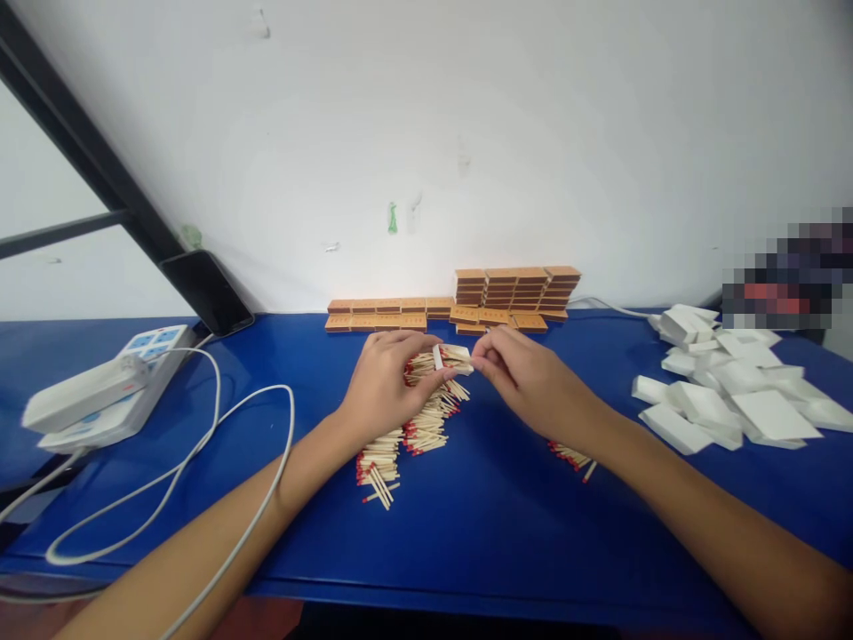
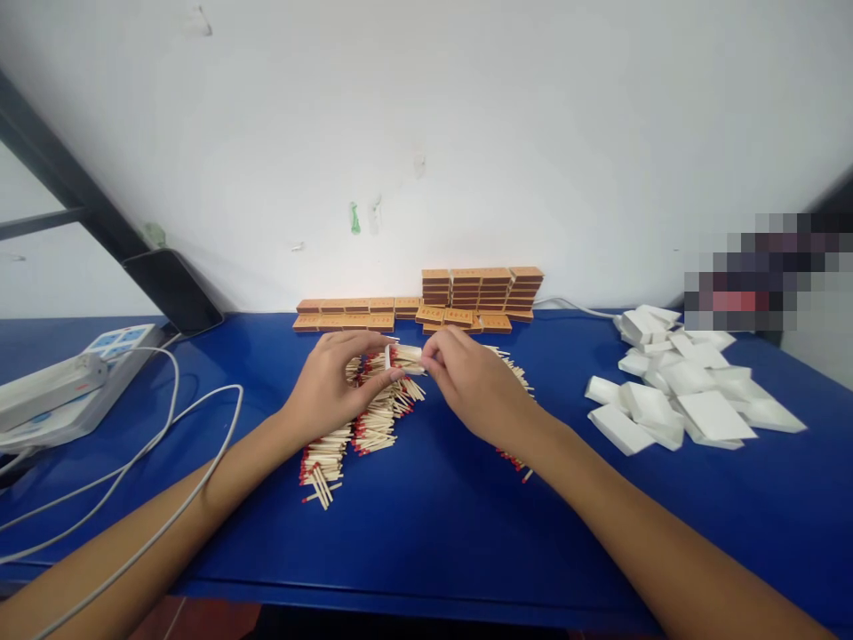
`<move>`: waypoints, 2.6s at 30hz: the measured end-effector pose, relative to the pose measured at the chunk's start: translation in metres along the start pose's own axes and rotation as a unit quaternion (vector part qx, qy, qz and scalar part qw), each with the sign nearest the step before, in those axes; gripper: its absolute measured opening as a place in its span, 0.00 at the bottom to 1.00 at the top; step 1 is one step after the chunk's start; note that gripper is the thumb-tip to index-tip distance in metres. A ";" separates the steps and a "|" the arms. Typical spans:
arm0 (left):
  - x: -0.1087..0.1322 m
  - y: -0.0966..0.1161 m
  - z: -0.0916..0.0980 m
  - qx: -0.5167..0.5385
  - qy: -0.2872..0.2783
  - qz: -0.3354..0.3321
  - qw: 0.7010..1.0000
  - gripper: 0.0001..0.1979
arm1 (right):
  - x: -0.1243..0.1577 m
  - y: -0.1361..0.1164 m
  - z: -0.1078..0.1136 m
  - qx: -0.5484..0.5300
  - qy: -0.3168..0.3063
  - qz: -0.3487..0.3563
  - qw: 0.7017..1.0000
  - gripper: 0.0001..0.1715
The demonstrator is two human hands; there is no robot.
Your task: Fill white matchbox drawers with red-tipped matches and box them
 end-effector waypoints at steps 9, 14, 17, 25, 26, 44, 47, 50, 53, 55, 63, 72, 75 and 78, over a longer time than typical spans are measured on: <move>-0.001 -0.003 -0.001 0.020 0.013 0.027 0.999 0.15 | -0.002 0.002 0.009 -0.009 0.067 -0.016 0.998 0.06; -0.004 -0.011 0.004 0.013 0.056 0.077 0.995 0.14 | -0.005 0.019 -0.008 0.023 0.002 -0.058 0.998 0.06; -0.005 -0.013 0.006 0.003 0.065 0.081 0.995 0.15 | -0.005 0.023 -0.024 0.055 -0.060 -0.053 0.995 0.06; -0.005 -0.007 0.007 -0.019 0.058 0.064 0.996 0.14 | -0.004 0.023 -0.032 0.080 -0.060 -0.038 0.994 0.03; -0.005 -0.007 0.007 -0.019 0.056 0.064 0.996 0.14 | -0.004 0.024 -0.032 0.079 -0.059 -0.037 0.994 0.04; -0.004 -0.010 0.005 -0.033 0.051 0.050 0.997 0.15 | 0.004 0.025 -0.036 0.072 -0.057 -0.016 0.996 0.08; -0.003 -0.010 0.005 -0.037 0.049 0.048 0.997 0.15 | 0.004 0.024 -0.037 0.068 -0.044 -0.032 0.996 0.05; -0.003 -0.009 0.005 -0.037 0.051 0.046 0.997 0.15 | 0.004 0.024 -0.038 0.060 -0.043 -0.035 0.997 0.04; -0.004 -0.008 0.005 -0.034 0.054 0.044 0.997 0.14 | 0.004 0.023 -0.038 0.057 -0.057 -0.037 0.996 0.08; -0.004 -0.008 0.005 -0.033 0.056 0.043 0.997 0.15 | 0.003 0.022 -0.037 0.049 -0.057 -0.047 0.996 0.07; -0.004 -0.008 0.006 -0.039 0.047 0.046 0.997 0.15 | 0.003 0.023 -0.039 0.059 -0.063 -0.043 0.995 0.08; -0.003 -0.009 0.004 -0.049 0.036 0.039 0.997 0.14 | -0.001 0.028 -0.017 0.039 0.008 -0.047 0.998 0.07; -0.002 -0.007 0.002 -0.046 0.029 0.029 0.998 0.13 | -0.003 0.018 -0.006 0.011 0.051 -0.037 0.998 0.07; -0.002 -0.005 0.001 -0.034 0.019 0.031 0.999 0.13 | -0.002 0.008 -0.003 0.005 0.048 -0.024 0.999 0.07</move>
Point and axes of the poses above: each hand's wrist, its own x-axis away from the middle knuckle, its own z-axis out of the back of the hand, y = z × x, the point moved 3 cm from there along -x, towards the middle knuckle, and after that the axes turned 7 degrees about y, right-handed, at the moved point
